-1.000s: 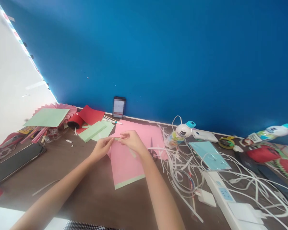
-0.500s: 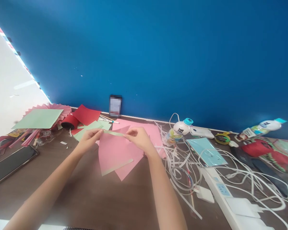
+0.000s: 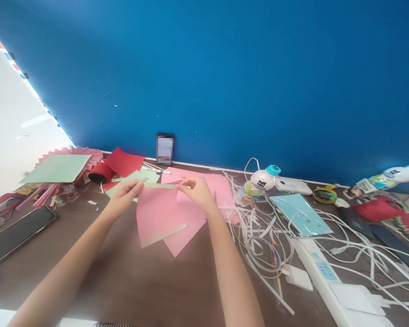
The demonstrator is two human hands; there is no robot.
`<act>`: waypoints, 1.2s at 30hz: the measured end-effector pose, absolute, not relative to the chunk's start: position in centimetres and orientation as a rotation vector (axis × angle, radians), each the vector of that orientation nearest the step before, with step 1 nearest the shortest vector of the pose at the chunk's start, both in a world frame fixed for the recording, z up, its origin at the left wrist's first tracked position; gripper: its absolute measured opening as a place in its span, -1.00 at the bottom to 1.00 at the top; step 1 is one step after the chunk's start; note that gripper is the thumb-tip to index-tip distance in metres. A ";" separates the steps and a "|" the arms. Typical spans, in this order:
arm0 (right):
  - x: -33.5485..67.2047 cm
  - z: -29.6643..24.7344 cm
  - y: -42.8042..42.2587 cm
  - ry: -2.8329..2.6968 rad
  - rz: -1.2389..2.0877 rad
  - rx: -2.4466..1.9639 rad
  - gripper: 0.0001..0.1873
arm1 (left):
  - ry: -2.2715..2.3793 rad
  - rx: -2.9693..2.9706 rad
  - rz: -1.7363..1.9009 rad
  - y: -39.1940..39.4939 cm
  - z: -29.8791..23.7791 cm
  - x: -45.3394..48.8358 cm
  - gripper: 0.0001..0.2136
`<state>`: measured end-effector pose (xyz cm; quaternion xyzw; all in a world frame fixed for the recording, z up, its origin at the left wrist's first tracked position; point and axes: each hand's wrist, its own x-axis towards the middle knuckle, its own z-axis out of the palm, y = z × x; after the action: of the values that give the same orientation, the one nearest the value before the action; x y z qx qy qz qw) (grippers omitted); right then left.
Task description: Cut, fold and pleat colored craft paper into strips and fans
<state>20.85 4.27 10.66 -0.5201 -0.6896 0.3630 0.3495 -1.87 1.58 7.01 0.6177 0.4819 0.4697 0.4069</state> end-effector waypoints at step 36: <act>20.3 10.6 4.7 -1.738 0.851 -1.363 -0.76 | 1.495 1.789 1.192 1.4 7.3 -1.7 -0.69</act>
<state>20.25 4.69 10.59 -0.5333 -0.6800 0.3327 0.3776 -1.71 1.39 7.28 0.6600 0.5516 0.4397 0.2585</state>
